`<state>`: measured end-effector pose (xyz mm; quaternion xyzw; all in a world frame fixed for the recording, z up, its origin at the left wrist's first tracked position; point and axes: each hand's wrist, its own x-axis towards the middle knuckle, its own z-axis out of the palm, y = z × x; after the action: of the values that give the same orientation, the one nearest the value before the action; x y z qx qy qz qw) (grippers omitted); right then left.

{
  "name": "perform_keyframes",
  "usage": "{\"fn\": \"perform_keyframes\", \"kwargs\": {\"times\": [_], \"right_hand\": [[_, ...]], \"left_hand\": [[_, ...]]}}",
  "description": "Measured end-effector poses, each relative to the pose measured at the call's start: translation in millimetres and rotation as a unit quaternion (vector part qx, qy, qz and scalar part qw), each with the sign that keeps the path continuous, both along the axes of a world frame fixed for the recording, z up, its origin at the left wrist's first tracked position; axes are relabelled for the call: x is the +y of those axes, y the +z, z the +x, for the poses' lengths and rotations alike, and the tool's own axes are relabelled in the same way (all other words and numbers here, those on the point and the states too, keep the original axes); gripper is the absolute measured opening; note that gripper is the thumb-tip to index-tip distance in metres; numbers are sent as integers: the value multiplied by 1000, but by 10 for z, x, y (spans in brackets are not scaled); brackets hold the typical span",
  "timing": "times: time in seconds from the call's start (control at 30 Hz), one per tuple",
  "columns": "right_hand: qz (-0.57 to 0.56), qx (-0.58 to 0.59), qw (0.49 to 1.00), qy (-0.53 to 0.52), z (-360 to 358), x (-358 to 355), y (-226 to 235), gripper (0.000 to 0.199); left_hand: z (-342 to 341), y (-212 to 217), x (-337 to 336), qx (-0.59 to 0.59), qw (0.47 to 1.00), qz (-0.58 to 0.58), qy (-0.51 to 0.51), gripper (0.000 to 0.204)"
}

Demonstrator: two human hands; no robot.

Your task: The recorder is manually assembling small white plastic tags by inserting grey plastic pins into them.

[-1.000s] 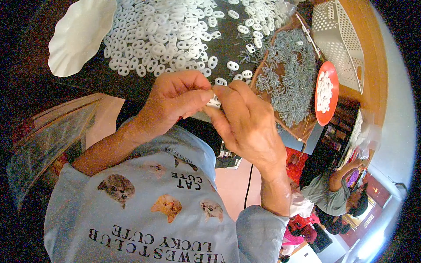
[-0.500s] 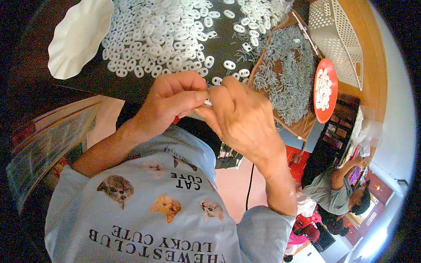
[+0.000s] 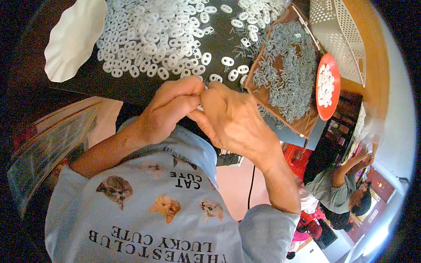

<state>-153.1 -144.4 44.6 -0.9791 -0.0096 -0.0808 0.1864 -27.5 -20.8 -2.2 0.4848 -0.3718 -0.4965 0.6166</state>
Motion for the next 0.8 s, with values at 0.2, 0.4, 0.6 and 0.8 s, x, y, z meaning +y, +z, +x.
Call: {"fn": "perform_keyframes", "kwargs": {"times": [0.2, 0.4, 0.6, 0.8], "right_hand": [[-2, -17, 1000, 12, 14, 11, -6, 28], [28, 14, 1000, 0, -47, 5, -34, 28], [94, 28, 995, -35, -109, -15, 147, 28], [252, 24, 963, -92, -151, -16, 139, 15]], "left_hand": [[-4, -39, 12, 6, 1000, 7, -23, 16], [-5, 6, 18, 28, 999, 16, -20, 13], [20, 68, 44, 25, 998, 43, -25, 17], [26, 100, 39, 12, 999, 36, -29, 19]]}}
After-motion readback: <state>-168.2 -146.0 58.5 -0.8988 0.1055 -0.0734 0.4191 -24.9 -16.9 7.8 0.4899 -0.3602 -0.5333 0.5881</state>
